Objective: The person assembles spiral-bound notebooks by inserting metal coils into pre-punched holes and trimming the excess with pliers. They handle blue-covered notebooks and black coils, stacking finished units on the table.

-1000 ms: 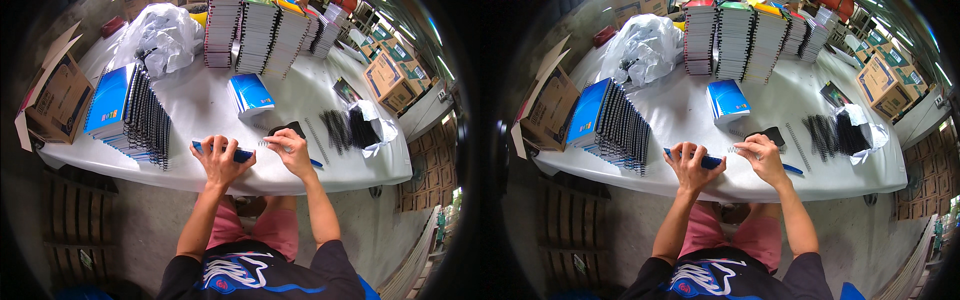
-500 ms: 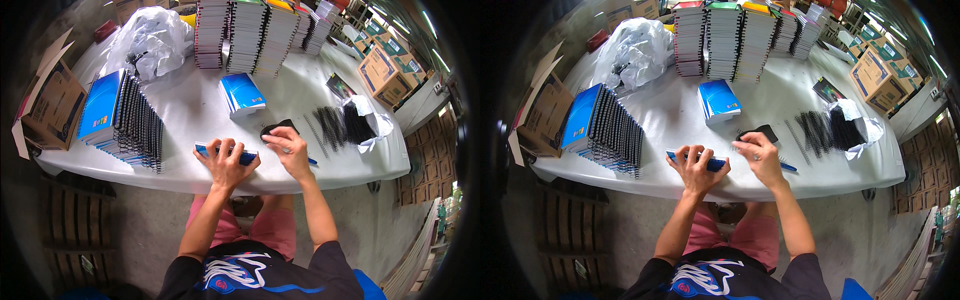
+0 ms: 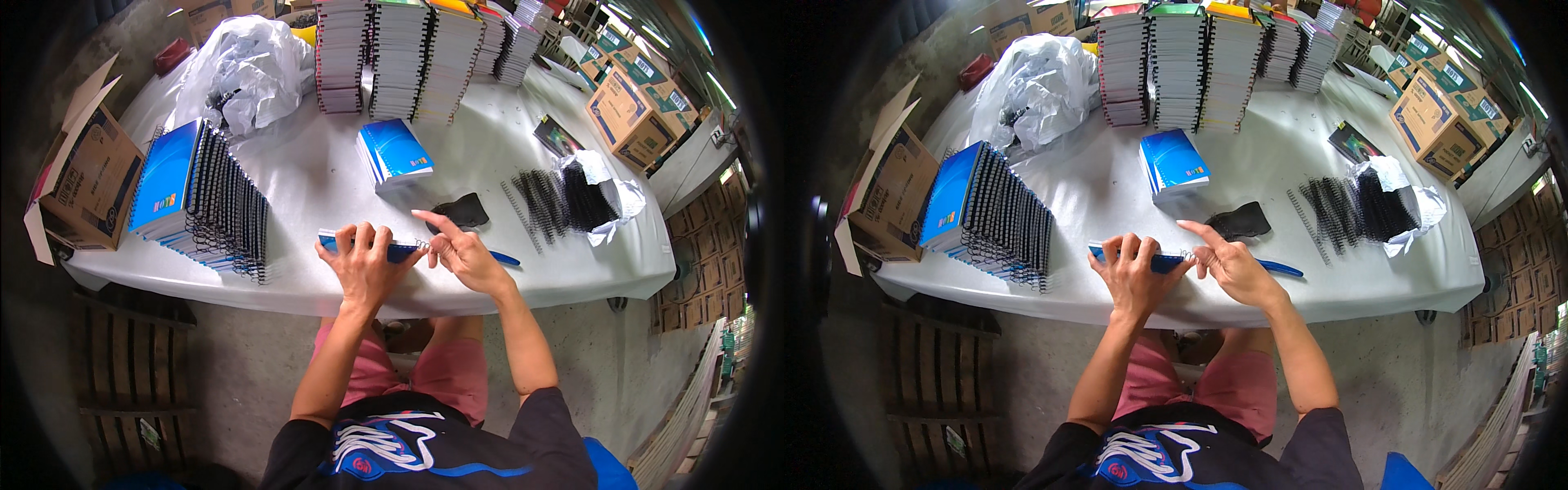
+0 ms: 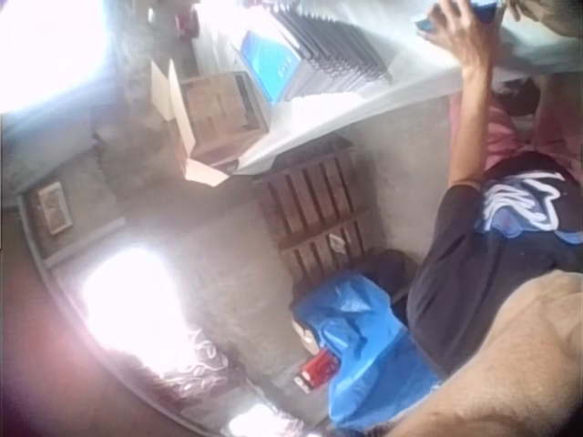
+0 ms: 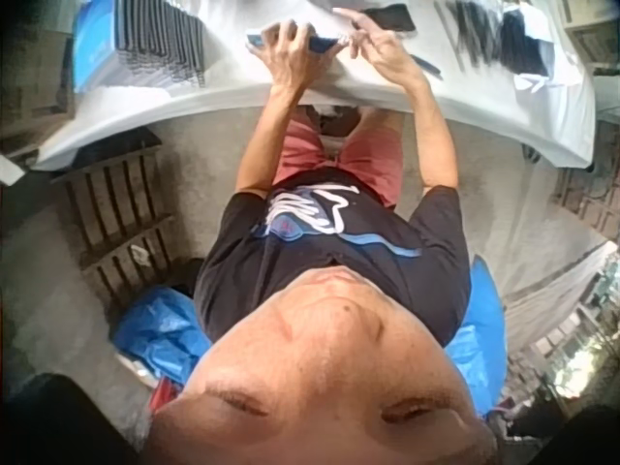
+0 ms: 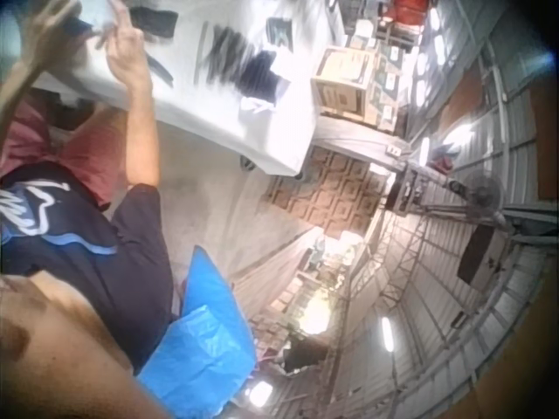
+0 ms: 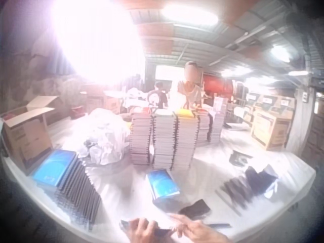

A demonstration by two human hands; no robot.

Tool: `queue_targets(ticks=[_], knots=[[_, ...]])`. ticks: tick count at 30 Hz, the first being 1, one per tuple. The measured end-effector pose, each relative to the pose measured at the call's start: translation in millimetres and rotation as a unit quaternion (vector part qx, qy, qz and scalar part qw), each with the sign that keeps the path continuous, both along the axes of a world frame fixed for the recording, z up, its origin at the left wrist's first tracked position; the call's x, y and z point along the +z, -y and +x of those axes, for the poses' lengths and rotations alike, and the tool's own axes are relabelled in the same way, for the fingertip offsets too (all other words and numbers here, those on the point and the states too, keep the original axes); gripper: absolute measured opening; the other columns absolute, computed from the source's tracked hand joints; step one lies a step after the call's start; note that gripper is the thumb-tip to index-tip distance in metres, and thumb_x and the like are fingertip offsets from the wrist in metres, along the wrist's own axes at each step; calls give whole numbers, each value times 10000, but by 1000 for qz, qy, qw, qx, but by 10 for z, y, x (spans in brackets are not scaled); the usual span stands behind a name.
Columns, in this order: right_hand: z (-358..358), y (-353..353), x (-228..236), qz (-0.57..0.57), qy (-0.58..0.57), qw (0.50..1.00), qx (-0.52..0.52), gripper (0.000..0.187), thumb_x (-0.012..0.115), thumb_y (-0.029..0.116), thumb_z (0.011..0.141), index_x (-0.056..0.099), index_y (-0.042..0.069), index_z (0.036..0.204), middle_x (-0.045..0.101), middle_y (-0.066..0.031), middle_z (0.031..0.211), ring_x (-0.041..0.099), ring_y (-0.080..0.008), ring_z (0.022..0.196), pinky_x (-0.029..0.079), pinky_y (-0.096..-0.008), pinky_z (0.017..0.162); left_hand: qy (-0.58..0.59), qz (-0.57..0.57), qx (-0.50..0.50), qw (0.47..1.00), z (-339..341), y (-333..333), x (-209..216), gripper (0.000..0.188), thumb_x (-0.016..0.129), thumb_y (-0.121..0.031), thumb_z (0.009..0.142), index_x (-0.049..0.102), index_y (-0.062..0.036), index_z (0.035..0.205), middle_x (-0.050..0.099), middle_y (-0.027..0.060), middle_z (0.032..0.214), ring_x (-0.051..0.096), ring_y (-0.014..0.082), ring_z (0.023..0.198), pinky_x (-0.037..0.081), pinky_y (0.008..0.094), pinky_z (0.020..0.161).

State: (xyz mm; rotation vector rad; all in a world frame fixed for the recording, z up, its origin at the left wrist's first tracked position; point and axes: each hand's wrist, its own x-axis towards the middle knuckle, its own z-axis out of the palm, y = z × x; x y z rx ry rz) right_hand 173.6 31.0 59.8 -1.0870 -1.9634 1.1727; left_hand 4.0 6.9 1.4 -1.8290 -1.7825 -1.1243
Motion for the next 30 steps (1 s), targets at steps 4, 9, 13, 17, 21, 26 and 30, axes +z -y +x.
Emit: queue_targets(ticks=[4, 9, 13, 17, 21, 26, 30], knots=[[-59, 60, 92, 116, 23, 992, -34, 187, 634, 66, 830, 638, 41, 1016, 566, -83, 794, 531, -130, 663, 465, -298, 621, -28, -26, -7, 999, -108, 72, 0, 520, 679, -653, 606, 589, -180, 801, 492, -11, 868, 456, 198, 932, 278, 510, 786], [-13, -65, -42, 106, 32, 994, 15, 155, 586, 116, 876, 629, 16, 986, 580, -104, 717, 557, -180, 625, 457, -314, 589, -34, -36, -14, 999, -111, 73, 44, 484, 639, -636, 665, 588, -184, 831, 497, -12, 862, 462, 195, 924, 279, 502, 779], [-123, -71, 14, 58, 56, 997, -7, 249, 537, 243, 910, 644, 19, 933, 602, -130, 665, 593, -248, 600, 452, -332, 572, -21, -33, -3, 999, -92, 63, 37, 468, 635, -621, 678, 578, -186, 841, 504, -22, 863, 475, 177, 900, 275, 509, 786], [-319, -7, -28, 110, 104, 986, -69, 384, 571, 421, 846, 675, 51, 839, 620, -141, 675, 604, -298, 608, 459, -376, 573, -29, -24, 15, 999, -75, 69, -15, 430, 657, -580, 684, 572, -178, 810, 504, -19, 861, 470, 186, 908, 278, 520, 793], [-312, -36, -82, 100, 150, 978, -101, 326, 572, 374, 840, 685, 68, 837, 627, -119, 662, 607, -298, 608, 483, -362, 604, -24, -20, -3, 1000, -72, 79, -28, 417, 687, -554, 672, 558, -166, 753, 502, -12, 863, 456, 208, 935, 283, 529, 799], [-9, -302, -31, -99, -28, 995, 9, 191, 545, 143, 822, 674, 65, 939, 646, -127, 937, 600, -174, 844, 460, -274, 755, -5, -26, -39, 999, -194, 51, -5, 493, 693, -599, 618, 548, -143, 740, 493, 4, 850, 447, 221, 926, 285, 492, 813], [675, -770, -244, 182, 177, 967, 31, 291, 566, 45, 766, 617, 135, 1038, 604, -64, 1063, 540, -254, 1051, 416, -346, 894, 6, -45, -69, 997, -292, 76, 48, 564, 695, -636, 566, 552, -122, 749, 489, 20, 855, 437, 236, 924, 296, 435, 821]])
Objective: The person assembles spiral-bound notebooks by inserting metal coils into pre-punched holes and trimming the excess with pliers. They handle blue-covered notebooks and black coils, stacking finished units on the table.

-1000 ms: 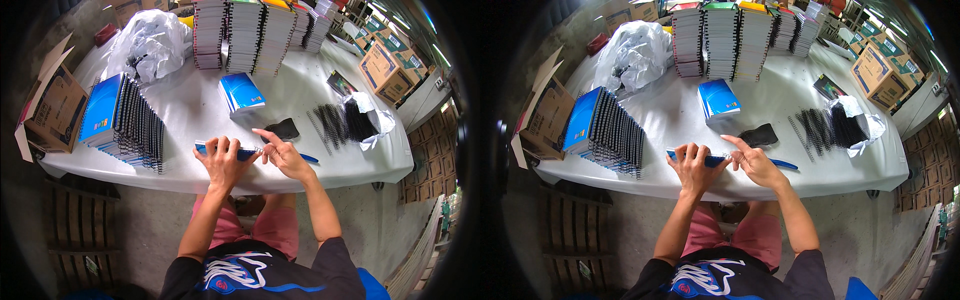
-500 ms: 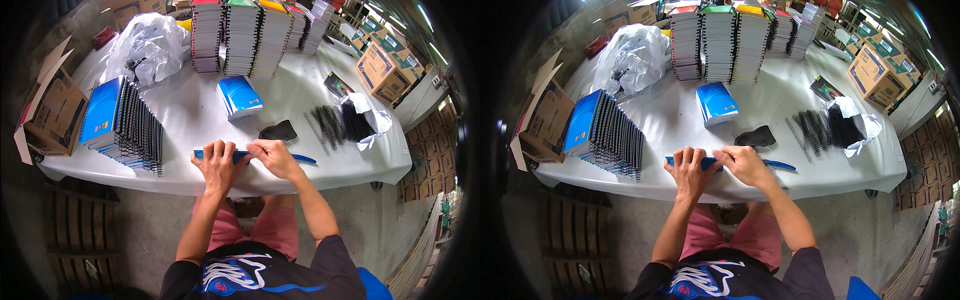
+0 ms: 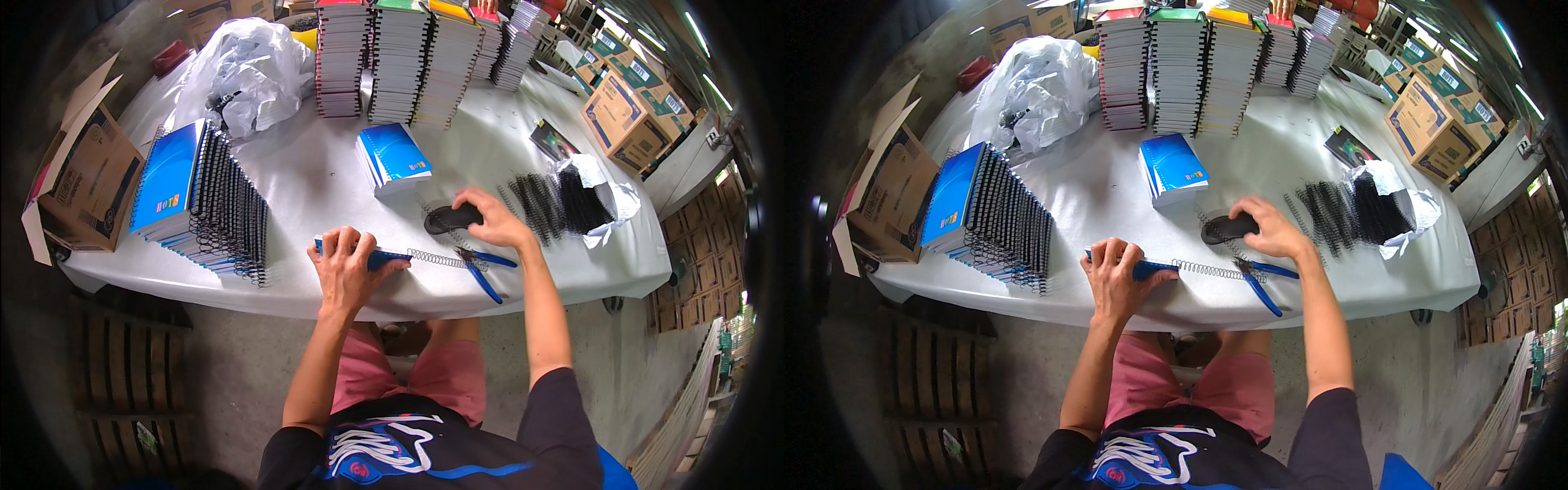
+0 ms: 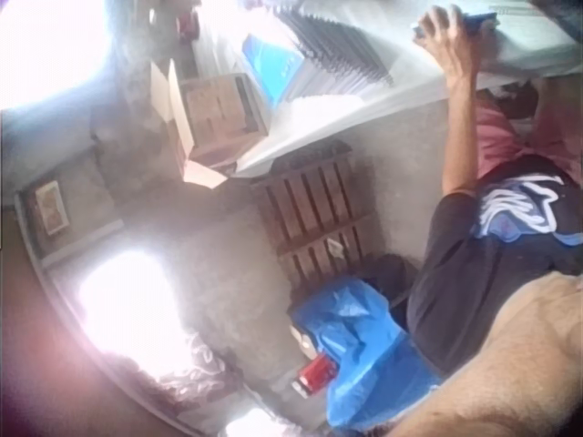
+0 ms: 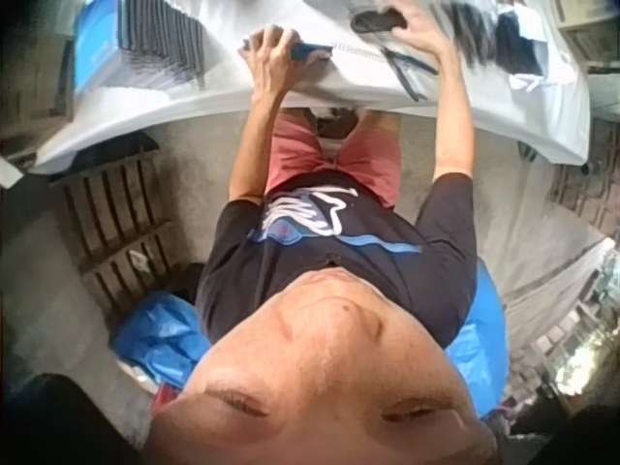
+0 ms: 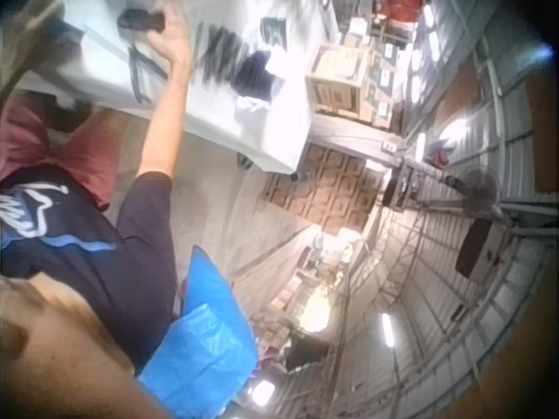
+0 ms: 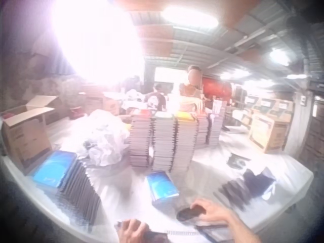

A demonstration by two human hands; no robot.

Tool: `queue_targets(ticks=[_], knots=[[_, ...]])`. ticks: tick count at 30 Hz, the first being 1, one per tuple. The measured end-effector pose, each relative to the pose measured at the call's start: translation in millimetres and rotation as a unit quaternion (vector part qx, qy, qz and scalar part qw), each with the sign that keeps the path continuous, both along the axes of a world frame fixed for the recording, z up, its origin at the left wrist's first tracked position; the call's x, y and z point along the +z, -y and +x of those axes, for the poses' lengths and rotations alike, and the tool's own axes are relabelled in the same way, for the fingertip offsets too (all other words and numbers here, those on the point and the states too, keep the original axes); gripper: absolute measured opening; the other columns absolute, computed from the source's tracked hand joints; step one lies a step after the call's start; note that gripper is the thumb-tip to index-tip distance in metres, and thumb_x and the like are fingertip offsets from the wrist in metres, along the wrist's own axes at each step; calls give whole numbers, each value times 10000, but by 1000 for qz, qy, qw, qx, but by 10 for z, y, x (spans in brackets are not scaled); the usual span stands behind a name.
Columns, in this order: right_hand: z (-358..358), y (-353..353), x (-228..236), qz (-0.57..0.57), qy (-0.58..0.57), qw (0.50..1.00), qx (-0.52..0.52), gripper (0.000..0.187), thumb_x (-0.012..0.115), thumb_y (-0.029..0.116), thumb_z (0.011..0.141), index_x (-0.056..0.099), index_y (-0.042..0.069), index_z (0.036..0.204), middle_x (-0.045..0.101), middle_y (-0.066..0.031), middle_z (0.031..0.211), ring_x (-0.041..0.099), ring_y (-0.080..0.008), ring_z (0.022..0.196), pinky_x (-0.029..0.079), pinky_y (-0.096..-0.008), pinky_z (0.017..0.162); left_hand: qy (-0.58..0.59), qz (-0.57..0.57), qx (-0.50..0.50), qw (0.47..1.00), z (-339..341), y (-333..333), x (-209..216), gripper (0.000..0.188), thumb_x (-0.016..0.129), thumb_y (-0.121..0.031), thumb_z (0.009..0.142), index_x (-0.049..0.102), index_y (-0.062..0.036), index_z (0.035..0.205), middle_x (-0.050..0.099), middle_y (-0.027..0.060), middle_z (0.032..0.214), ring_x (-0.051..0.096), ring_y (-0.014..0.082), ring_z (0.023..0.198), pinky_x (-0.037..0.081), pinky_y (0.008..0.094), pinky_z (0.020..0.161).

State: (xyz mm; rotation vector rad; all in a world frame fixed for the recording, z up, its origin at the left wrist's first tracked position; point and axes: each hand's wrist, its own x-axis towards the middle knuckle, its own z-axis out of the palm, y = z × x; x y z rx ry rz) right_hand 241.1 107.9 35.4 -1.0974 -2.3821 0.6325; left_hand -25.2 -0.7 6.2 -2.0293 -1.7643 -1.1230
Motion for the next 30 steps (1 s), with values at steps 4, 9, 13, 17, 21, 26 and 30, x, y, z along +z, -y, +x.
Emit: queue_targets(ticks=[4, 9, 13, 17, 21, 26, 30], knots=[[-15, -94, -90, 149, 215, 962, -79, 327, 599, 66, 754, 601, 166, 1066, 609, -40, 1043, 542, -261, 1063, 402, -431, 887, -8, 16, -10, 1000, -22, 24, -32, 560, 701, -627, 586, 558, -113, 755, 485, 43, 863, 436, 248, 925, 294, 438, 818], [260, -386, 5, 330, 319, 808, -369, 263, 539, 89, 800, 656, 200, 1008, 605, -58, 1021, 554, -235, 986, 391, -459, 885, -1, 1, -36, 999, -28, 77, 40, 524, 712, -589, 633, 558, -105, 762, 480, 57, 872, 436, 257, 932, 285, 446, 818], [349, -405, 329, 93, -138, 920, -356, 337, 568, 0, 723, 651, 105, 1032, 653, -74, 948, 623, -214, 868, 489, -349, 771, 9, -3, -41, 999, -32, 100, 51, 496, 712, -562, 653, 560, -104, 768, 479, 55, 884, 438, 257, 938, 280, 449, 822], [-274, 118, 408, -137, -399, 906, 42, 209, 582, -30, 669, 685, 10, 847, 675, -118, 872, 627, -169, 806, 490, -303, 748, 15, -3, -44, 999, -55, 118, 46, 491, 705, -558, 662, 563, -102, 775, 484, 57, 912, 436, 254, 950, 281, 447, 828], [-725, 304, 172, -160, -150, 968, 124, 173, 650, -32, 677, 705, -10, 839, 668, -114, 845, 624, -191, 799, 489, -281, 748, 7, -15, -55, 998, -67, 111, 47, 483, 702, -555, 668, 570, -103, 777, 483, 64, 943, 433, 253, 958, 280, 448, 836], [-779, 272, 293, -246, -302, 890, 239, 215, 634, -70, 615, 702, -23, 814, 643, -96, 795, 610, -195, 791, 484, -294, 704, 31, -25, -59, 997, -50, 69, 65, 482, 711, -547, 660, 577, -100, 780, 485, 71, 1018, 434, 255, 977, 283, 447, 844], [-725, 40, 133, -115, -157, 971, 136, 267, 599, -98, 605, 707, 11, 824, 635, -86, 800, 588, -177, 812, 462, -277, 715, 56, -14, -57, 997, -48, 35, 7, 512, 708, -581, 631, 607, -111, 806, 450, 90, 1167, 391, 284, 1100, 273, 467, 887]])
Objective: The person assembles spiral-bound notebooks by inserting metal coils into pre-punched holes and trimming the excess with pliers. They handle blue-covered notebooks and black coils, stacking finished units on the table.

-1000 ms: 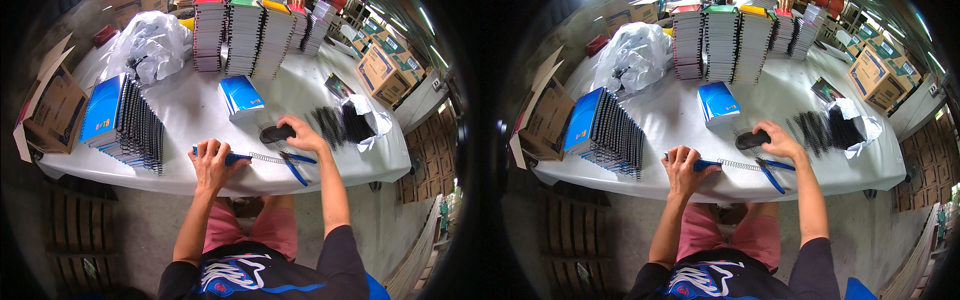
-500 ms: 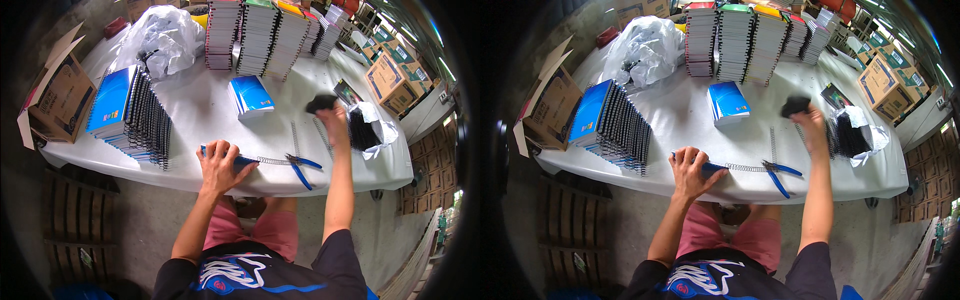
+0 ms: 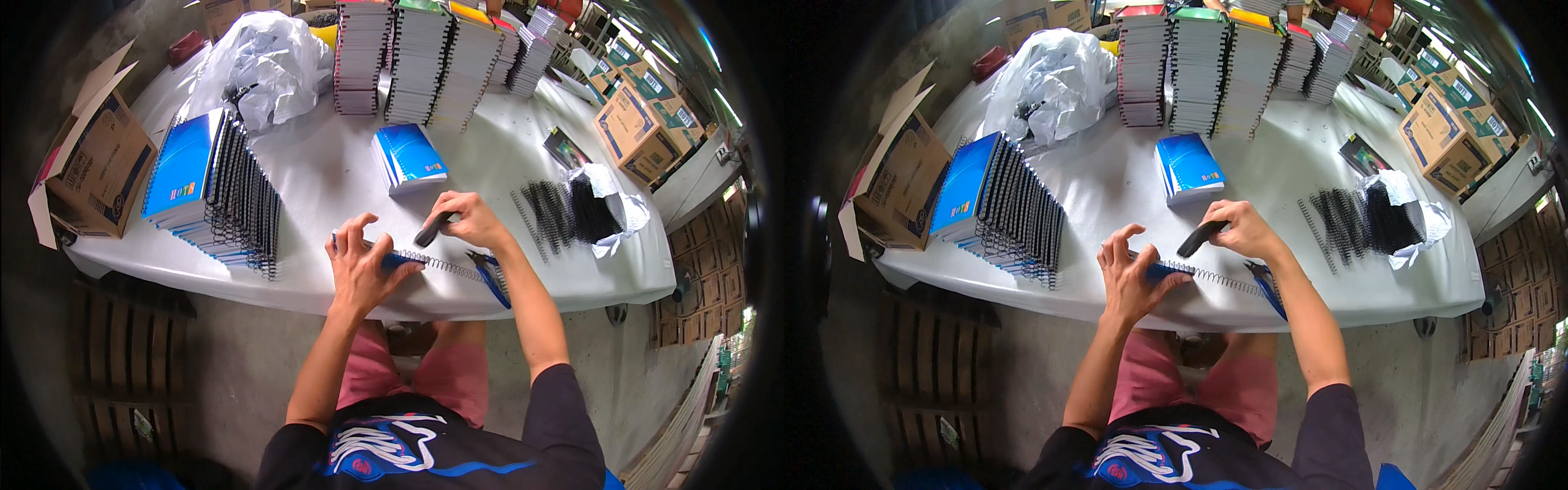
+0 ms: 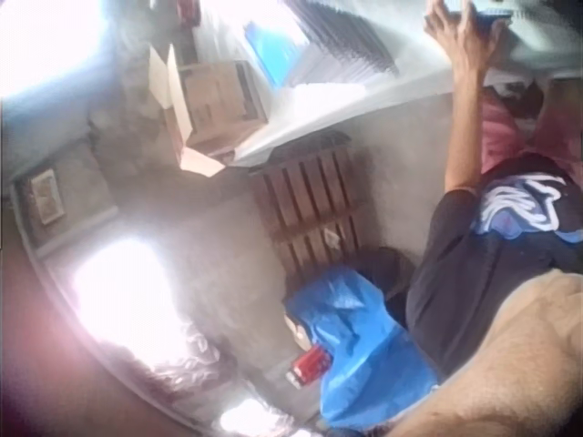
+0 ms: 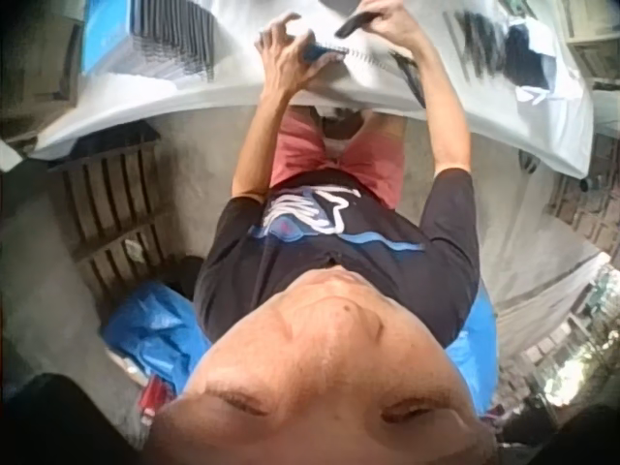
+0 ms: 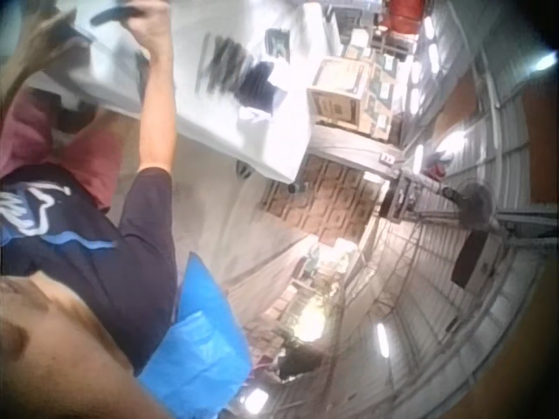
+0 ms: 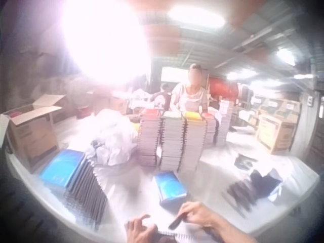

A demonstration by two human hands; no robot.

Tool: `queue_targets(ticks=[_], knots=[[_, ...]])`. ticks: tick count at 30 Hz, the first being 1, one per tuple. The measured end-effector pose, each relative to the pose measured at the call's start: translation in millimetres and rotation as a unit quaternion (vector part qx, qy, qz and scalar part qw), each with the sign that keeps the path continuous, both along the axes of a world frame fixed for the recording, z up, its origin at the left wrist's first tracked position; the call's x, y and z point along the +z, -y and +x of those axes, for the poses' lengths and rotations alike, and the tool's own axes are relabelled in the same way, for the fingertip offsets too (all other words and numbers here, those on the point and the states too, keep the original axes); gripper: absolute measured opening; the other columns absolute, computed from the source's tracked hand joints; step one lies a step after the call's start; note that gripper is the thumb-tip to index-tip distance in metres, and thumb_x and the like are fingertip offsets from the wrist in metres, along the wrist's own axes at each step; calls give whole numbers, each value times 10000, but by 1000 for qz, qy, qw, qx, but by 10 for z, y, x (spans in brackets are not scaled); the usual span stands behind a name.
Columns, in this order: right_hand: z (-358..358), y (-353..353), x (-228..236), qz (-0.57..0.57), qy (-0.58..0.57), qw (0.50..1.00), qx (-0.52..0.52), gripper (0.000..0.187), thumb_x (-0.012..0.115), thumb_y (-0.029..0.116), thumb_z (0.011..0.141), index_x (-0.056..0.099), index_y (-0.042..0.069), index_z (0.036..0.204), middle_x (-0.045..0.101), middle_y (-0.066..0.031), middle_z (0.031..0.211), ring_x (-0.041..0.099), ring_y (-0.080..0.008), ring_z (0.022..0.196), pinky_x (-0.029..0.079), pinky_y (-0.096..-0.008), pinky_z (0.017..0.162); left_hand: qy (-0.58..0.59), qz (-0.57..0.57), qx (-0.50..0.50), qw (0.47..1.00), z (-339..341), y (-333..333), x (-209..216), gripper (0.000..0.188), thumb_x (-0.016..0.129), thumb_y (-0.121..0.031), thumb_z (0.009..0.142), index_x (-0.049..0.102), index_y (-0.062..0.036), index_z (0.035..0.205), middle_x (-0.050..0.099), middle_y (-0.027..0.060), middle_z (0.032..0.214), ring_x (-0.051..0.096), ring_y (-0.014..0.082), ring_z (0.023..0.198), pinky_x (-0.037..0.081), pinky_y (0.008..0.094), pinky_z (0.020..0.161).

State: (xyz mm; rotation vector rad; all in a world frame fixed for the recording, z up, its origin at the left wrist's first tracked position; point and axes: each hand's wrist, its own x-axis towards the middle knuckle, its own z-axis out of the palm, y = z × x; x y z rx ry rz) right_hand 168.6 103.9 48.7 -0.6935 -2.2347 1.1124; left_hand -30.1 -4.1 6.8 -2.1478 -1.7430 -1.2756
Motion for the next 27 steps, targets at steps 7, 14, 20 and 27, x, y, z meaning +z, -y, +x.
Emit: queue_targets(ticks=[7, 14, 20, 27], knots=[[-71, 0, 68, -48, 32, 996, -67, 293, 581, -129, 616, 714, 18, 832, 646, -62, 844, 592, -153, 810, 470, -262, 723, 93, 12, 8, 996, -30, -86, 5, 648, 857, -505, 395, 528, -58, 729, 347, 155, 1238, 375, 323, 1086, 406, 438, 835], [-128, -12, -12, -114, -74, 989, -58, 264, 607, -92, 639, 712, 34, 845, 662, -57, 826, 593, -128, 740, 469, -268, 668, 242, 18, -20, 970, -14, -214, -122, 792, 889, -450, 389, 452, -57, 921, 316, 143, 1171, 435, 283, 989, 456, 378, 707], [-240, 1, 64, -65, 58, 990, -110, 266, 621, -74, 601, 704, -4, 843, 660, -85, 824, 602, -150, 788, 467, -257, 750, 298, -7, -43, 954, -61, -252, -244, 970, 904, -456, 347, 302, -46, 987, 348, 118, 1067, 419, 248, 1037, 410, 344, 844], [-341, 7, 61, -74, -12, 995, -64, 262, 629, -86, 613, 697, 7, 848, 669, -71, 814, 618, -163, 764, 485, -271, 698, 325, -75, -68, 940, -74, -242, -280, 1009, 925, -417, 342, 267, -30, 1001, 334, 83, 991, 401, 204, 911, 395, 295, 821]])
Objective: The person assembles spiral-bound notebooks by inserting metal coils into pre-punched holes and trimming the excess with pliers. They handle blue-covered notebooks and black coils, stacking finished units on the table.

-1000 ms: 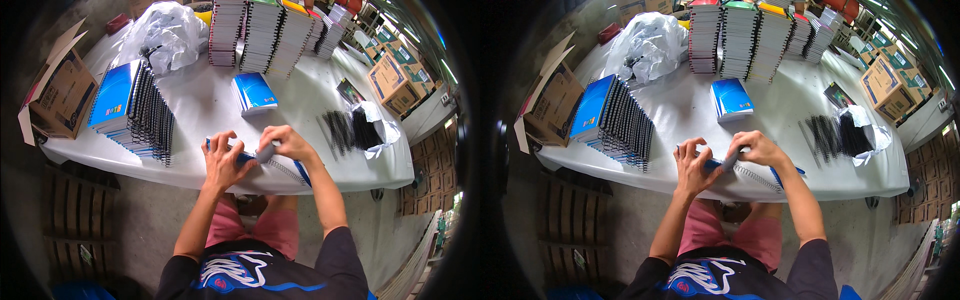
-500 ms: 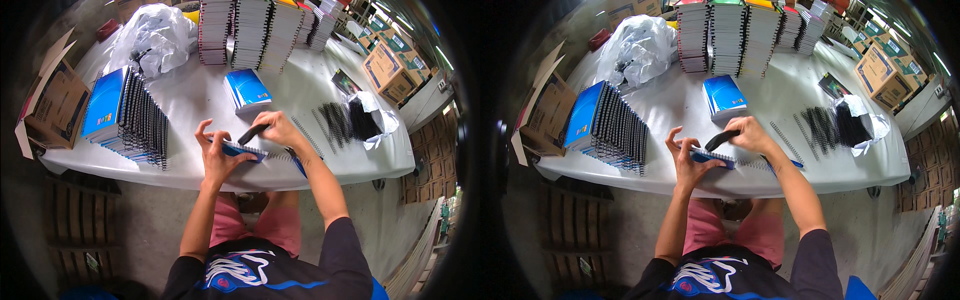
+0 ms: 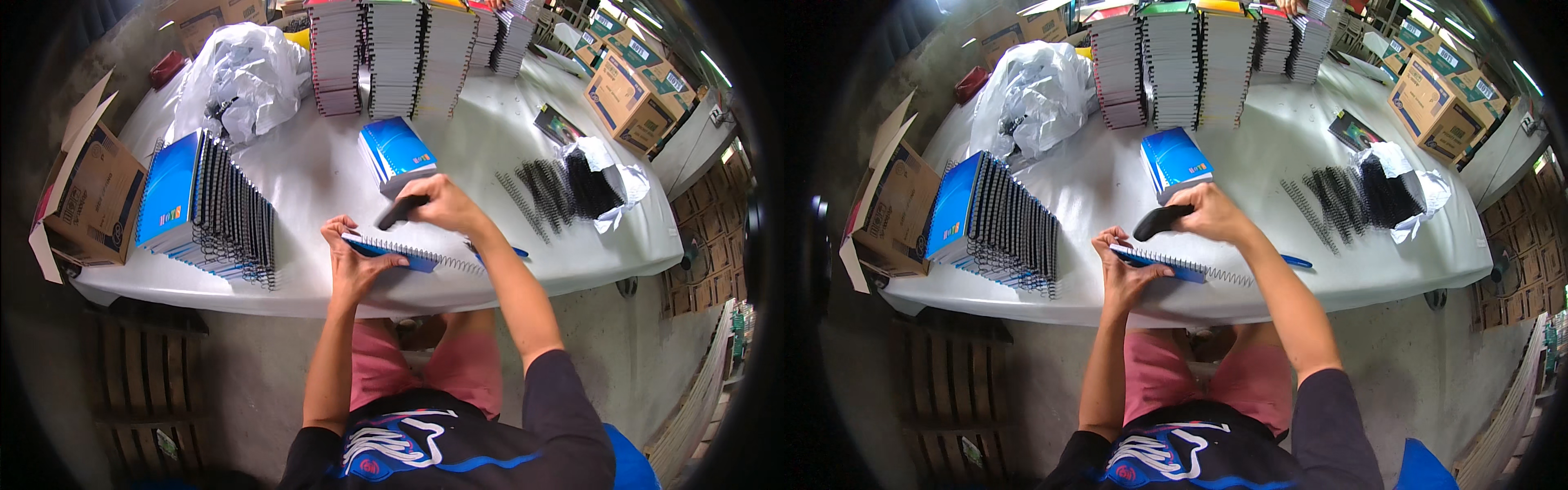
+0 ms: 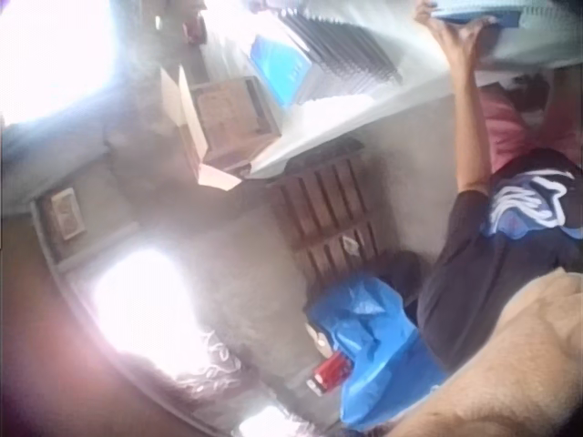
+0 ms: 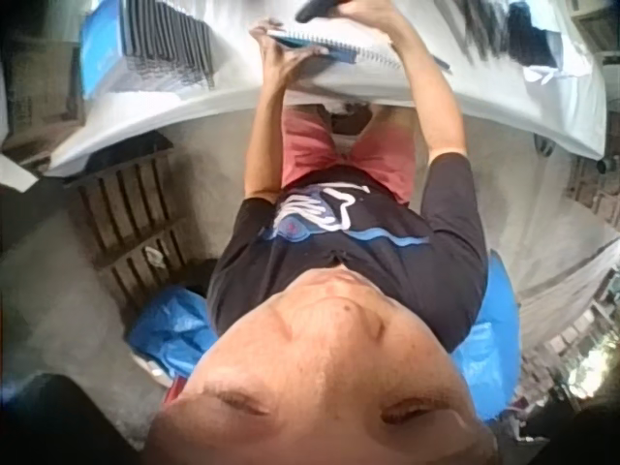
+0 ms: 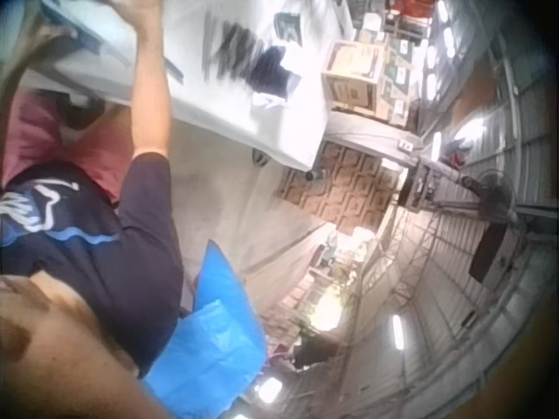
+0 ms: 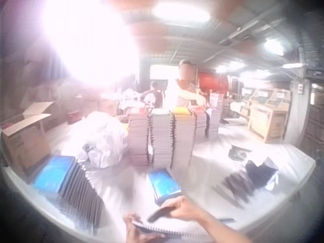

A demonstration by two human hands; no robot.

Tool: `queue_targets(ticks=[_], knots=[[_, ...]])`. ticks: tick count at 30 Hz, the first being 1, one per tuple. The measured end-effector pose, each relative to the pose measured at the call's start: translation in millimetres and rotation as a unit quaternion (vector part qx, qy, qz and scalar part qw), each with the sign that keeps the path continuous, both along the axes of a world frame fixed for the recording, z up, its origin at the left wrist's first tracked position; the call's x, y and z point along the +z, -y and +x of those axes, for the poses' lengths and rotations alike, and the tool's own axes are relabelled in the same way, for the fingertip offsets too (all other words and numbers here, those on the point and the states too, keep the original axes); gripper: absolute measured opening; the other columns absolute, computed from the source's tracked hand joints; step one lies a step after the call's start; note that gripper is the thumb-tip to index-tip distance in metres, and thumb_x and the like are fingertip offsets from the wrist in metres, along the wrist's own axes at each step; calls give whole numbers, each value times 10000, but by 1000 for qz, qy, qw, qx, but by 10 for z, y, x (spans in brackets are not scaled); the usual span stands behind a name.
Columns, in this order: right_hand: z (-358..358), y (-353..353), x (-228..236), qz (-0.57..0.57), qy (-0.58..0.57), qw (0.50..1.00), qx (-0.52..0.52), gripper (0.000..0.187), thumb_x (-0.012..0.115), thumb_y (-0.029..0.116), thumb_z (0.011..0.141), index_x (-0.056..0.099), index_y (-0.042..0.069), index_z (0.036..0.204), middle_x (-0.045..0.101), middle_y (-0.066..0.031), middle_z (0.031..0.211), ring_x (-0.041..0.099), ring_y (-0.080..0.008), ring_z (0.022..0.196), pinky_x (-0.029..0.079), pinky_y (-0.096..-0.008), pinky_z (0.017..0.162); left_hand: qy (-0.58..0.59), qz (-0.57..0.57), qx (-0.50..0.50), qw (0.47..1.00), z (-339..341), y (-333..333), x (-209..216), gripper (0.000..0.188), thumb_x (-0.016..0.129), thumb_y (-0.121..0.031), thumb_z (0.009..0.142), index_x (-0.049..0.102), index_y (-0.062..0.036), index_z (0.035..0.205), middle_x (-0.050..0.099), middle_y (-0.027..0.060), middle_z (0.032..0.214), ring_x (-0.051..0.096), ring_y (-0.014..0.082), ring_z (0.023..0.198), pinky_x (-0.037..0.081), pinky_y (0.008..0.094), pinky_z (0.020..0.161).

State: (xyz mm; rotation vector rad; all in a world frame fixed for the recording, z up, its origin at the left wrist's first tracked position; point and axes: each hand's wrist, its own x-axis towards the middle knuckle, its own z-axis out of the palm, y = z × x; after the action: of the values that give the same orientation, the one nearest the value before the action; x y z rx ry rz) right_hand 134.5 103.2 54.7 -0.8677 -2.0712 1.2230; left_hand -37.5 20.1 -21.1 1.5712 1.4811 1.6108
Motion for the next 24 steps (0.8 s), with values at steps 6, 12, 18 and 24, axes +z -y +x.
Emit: queue_targets(ticks=[6, 12, 18, 24], knots=[[-115, 18, -84, -79, -21, 997, 12, 232, 621, -66, 672, 689, -11, 887, 662, -53, 803, 589, -106, 735, 464, -231, 706, -19, 7, -4, 1000, -8, 14, -3, 975, 925, -393, 373, 239, -41, 969, 326, 83, 980, 398, 215, 891, 401, 327, 813], [-113, 42, -67, -10, 135, 990, -37, 246, 655, 29, 670, 694, 39, 912, 662, -101, 880, 605, -161, 822, 472, -277, 761, -41, 67, -12, 997, 6, 42, 6, 739, 856, -372, 602, 308, -47, 978, 308, 44, 981, 356, 145, 884, 333, 274, 849], [747, 338, 26, 147, 193, 936, -254, 632, 709, 259, 706, 495, 180, 1296, 519, -168, 1241, 494, -321, 1140, 366, -398, 976, 258, 17, -130, 957, -46, 67, 44, 253, 620, -97, 878, 419, -77, 1029, 433, 7, 915, 412, 98, 853, 339, 217, 794], [1059, 1334, -514, 191, 427, 834, -293, 607, 589, 378, 842, 382, 195, 1383, 314, -166, 1411, 318, -349, 1277, 243, -494, 1040, 326, 22, -82, 942, 8, 134, 175, 341, 671, -63, 833, 528, -60, 1143, 556, 11, 891, 500, 57, 784, 391, 179, 690]])
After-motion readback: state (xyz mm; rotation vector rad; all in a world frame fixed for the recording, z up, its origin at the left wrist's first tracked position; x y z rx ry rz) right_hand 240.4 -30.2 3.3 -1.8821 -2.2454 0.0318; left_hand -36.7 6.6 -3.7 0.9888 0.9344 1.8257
